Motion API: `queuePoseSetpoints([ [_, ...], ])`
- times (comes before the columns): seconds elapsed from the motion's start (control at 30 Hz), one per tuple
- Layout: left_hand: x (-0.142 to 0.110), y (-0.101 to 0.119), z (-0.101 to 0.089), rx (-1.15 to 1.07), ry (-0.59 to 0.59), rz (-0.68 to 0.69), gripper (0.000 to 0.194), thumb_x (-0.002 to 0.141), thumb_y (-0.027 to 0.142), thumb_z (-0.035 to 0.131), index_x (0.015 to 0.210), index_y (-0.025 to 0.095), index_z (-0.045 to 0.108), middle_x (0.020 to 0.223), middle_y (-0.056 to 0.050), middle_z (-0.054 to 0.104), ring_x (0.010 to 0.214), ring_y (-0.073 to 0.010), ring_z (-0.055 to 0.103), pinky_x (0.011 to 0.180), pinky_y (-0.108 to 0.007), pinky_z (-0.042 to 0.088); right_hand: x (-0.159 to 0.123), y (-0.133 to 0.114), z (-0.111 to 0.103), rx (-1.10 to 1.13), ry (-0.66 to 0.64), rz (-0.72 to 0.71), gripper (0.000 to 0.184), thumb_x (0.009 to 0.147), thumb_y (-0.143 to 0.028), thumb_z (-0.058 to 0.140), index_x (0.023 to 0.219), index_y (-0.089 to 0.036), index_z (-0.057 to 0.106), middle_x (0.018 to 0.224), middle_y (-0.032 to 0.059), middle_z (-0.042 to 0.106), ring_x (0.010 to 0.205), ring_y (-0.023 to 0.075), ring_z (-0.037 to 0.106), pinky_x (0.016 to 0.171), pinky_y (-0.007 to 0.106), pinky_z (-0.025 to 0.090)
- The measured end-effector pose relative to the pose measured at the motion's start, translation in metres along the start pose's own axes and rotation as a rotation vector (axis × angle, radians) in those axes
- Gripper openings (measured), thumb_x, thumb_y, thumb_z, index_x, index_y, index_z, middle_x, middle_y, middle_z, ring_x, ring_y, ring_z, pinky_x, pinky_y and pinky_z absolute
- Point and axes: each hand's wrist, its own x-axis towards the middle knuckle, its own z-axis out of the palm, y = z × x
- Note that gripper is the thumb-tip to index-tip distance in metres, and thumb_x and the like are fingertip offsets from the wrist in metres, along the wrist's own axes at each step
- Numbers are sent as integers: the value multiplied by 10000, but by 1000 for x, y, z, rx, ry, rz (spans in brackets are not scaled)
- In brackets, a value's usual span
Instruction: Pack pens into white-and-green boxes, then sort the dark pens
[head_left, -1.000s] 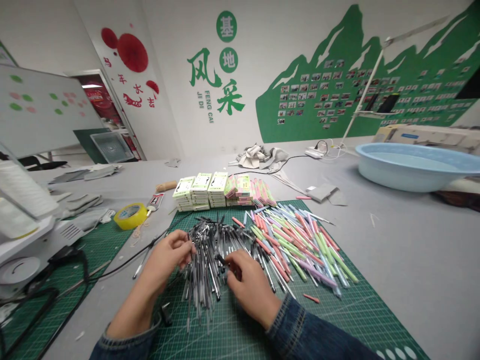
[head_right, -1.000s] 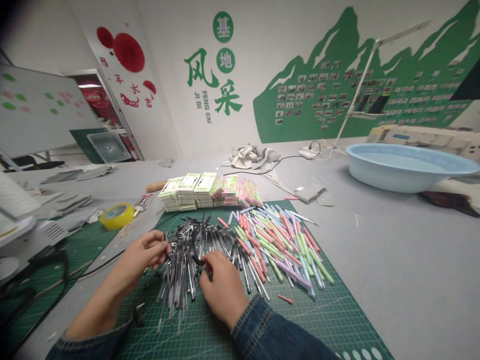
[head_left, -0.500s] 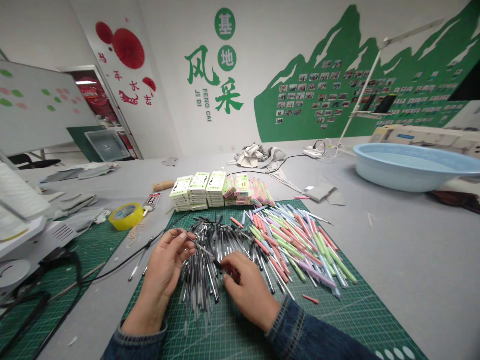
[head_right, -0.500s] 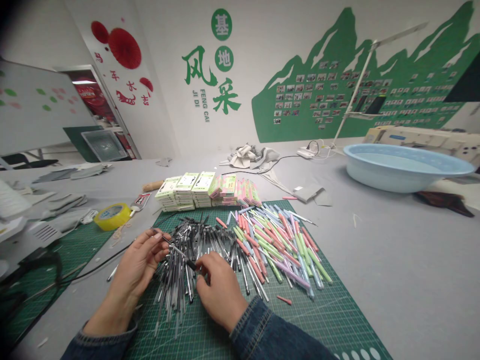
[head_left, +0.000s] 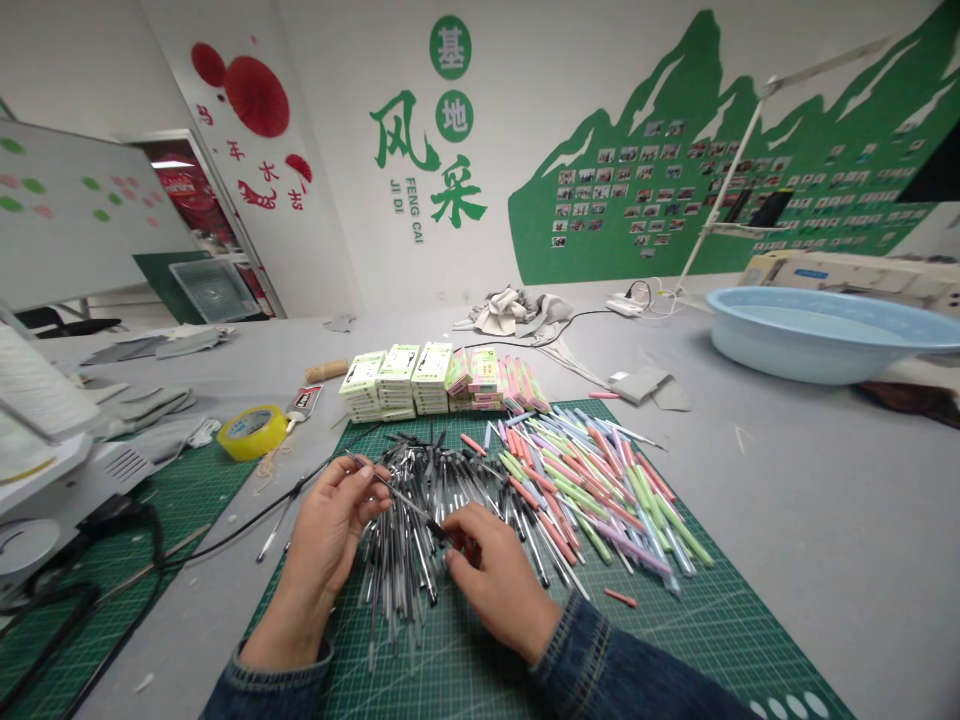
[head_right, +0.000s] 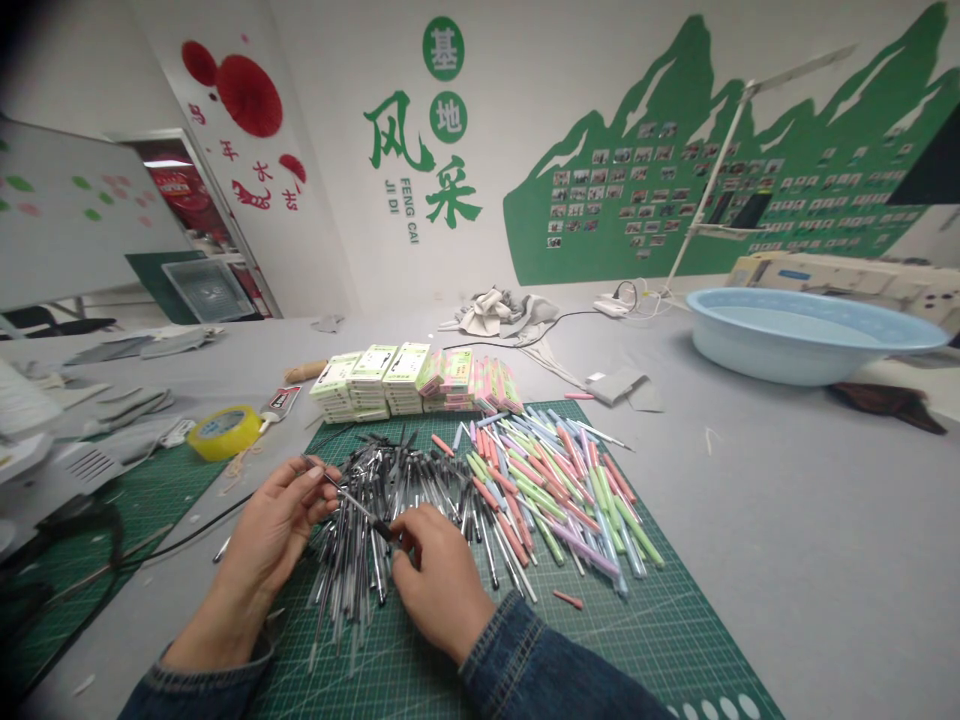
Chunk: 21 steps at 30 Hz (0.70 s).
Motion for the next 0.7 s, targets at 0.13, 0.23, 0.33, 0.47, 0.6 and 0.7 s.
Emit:
queuePoseSetpoints([
  [0.13, -6, 3, 3, 137, -90, 80, 199, 745, 306, 690, 878, 204, 582, 822, 4, 670, 632, -115, 581, 556, -223, 500, 0, -1, -1, 0, -8, 6, 238, 711, -22, 538, 860, -198, 596, 775, -17, 529, 746, 147, 495, 663, 245, 355],
  [0.23, -12, 5, 7, 347, -213, 110, 165, 757, 320, 665, 854, 190, 632, 865, -34, 679, 747, -164, 606, 609, -234, 477, 1, -1, -1, 88, -8, 25, 181, 740, -64, 558, 854, -197, 604, 772, -18, 539, 733, 144, 500, 662, 247, 364],
  [0.33, -16, 8, 8, 509, -380, 98, 185, 759, 314, 653, 896, 189, 660, 956, -66, 680, 929, -221, 610, 796, -287, 477, 3, -2, -1, 248, -18, 61, 64, 788, -140, 565, 810, -190, 598, 752, -24, 542, 715, 137, 503, 663, 247, 377],
  [0.47, -9, 15, -13, 773, -485, 65, 223, 773, 339, 607, 941, 201, 654, 944, -58, 690, 898, -219, 619, 811, -297, 459, 4, 1, 0, 413, -31, 134, 52, 810, -201, 561, 822, -186, 609, 757, -20, 562, 730, 141, 521, 671, 248, 399],
  [0.6, 2, 16, -55, 1308, -439, -34, 92, 688, 259, 607, 744, 216, 665, 700, 5, 674, 692, -184, 603, 618, -252, 390, 4, 7, 3, 507, -30, 189, 56, 809, -222, 559, 843, -194, 593, 744, -21, 569, 701, 146, 554, 667, 260, 430],
  [0.7, 6, 9, -78, 1542, -350, -138, 67, 629, 219, 609, 676, 211, 657, 649, 5, 662, 652, -181, 590, 564, -246, 333, 3, 11, 6, 533, -20, 207, 55, 806, -228, 564, 848, -198, 580, 740, -22, 570, 690, 148, 569, 671, 268, 445],
])
